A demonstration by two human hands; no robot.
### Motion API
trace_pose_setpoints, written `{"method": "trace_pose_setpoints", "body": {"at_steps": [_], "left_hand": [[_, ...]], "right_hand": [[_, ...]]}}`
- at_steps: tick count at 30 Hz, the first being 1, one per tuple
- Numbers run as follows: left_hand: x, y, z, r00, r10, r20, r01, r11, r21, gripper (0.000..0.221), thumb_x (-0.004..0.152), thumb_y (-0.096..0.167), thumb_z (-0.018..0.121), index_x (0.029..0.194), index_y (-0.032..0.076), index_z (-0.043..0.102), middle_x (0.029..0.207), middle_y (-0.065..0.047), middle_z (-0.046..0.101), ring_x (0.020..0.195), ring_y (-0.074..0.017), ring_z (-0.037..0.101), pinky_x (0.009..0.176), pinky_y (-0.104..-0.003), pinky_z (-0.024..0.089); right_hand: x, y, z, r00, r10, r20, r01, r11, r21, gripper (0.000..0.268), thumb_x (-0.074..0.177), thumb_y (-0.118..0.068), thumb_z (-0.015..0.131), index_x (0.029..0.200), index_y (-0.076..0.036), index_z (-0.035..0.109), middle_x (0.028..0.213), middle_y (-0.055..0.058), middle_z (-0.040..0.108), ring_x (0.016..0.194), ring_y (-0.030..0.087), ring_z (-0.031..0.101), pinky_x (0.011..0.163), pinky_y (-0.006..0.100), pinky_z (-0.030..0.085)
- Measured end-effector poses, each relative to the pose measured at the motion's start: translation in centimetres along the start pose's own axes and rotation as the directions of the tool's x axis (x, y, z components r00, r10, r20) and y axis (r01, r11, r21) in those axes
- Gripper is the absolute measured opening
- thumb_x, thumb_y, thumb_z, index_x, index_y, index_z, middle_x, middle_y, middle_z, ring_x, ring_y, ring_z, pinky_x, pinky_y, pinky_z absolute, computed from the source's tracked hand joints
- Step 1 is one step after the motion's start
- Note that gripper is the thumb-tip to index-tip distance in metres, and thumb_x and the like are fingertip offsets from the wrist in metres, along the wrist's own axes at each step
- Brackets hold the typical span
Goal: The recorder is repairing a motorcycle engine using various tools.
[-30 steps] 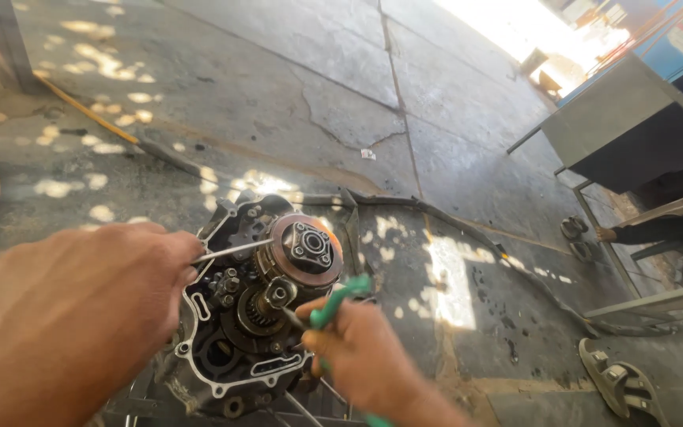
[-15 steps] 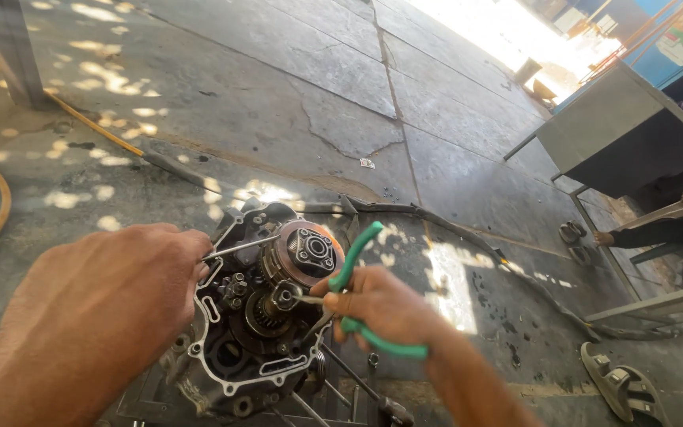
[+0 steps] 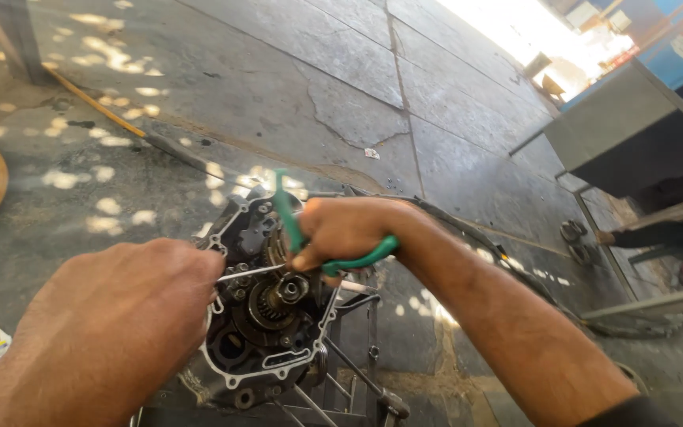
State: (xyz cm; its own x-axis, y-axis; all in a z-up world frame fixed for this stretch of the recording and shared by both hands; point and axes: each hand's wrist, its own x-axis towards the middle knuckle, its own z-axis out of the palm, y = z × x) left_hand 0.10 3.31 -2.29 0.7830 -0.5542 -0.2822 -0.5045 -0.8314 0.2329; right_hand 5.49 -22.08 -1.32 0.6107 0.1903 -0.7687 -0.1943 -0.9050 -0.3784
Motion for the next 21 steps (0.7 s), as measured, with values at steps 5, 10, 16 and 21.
{"method": "trace_pose_setpoints", "body": {"at_steps": [5, 10, 16, 21], "left_hand": [[-0.8, 1.1, -1.0, 0.993, -0.004, 0.117, 0.001, 1.0, 0.03, 0.006, 0.087, 0.016, 0.065, 0.092, 0.015, 0.069, 0.095, -0.004, 0.074, 0.095, -0.0223, 0.074, 0.082, -0.039, 0.06], [-0.8, 1.8, 0.7, 0.991, 0.091, 0.102, -0.096, 0.994, 0.049, 0.01, 0.083, 0.019, 0.07, 0.092, 0.016, 0.07, 0.099, -0.003, 0.074, 0.098, -0.0225, 0.073, 0.081, -0.039, 0.061], [-0.5, 3.3, 1.7, 0.982, 0.011, 0.19, -0.007, 1.0, -0.025, 0.012, 0.09, 0.013, 0.062, 0.097, 0.012, 0.071, 0.104, -0.006, 0.073, 0.098, -0.0257, 0.075, 0.084, -0.041, 0.062], [-0.6, 4.1, 3.5, 0.986, 0.003, 0.164, -0.004, 1.0, 0.009, 0.025, 0.097, 0.02, 0.055, 0.118, 0.01, 0.064, 0.12, -0.011, 0.063, 0.117, -0.0259, 0.065, 0.087, -0.039, 0.063]], "right_hand": [[-0.5, -1.8, 0.7, 0.997, 0.024, -0.077, -0.037, 0.985, -0.171, 0.027, 0.094, -0.024, 0.066, 0.082, 0.0, 0.069, 0.066, 0.009, 0.071, 0.052, 0.015, 0.065, 0.053, 0.035, 0.053], [-0.4, -1.8, 0.3, 0.996, 0.02, -0.085, -0.031, 0.991, -0.131, 0.027, 0.092, -0.023, 0.069, 0.076, -0.002, 0.066, 0.062, 0.009, 0.07, 0.049, 0.015, 0.063, 0.049, 0.035, 0.049], [-0.3, -1.4, -0.2, 0.997, 0.044, -0.057, -0.05, 0.993, -0.107, 0.028, 0.092, -0.021, 0.07, 0.072, -0.002, 0.065, 0.057, 0.008, 0.066, 0.043, 0.015, 0.058, 0.039, 0.033, 0.044], [-0.3, -0.9, 0.3, 0.997, 0.036, -0.072, -0.039, 0.999, -0.034, 0.023, 0.092, -0.018, 0.07, 0.076, -0.002, 0.065, 0.057, 0.008, 0.066, 0.044, 0.014, 0.059, 0.04, 0.032, 0.045]]}}
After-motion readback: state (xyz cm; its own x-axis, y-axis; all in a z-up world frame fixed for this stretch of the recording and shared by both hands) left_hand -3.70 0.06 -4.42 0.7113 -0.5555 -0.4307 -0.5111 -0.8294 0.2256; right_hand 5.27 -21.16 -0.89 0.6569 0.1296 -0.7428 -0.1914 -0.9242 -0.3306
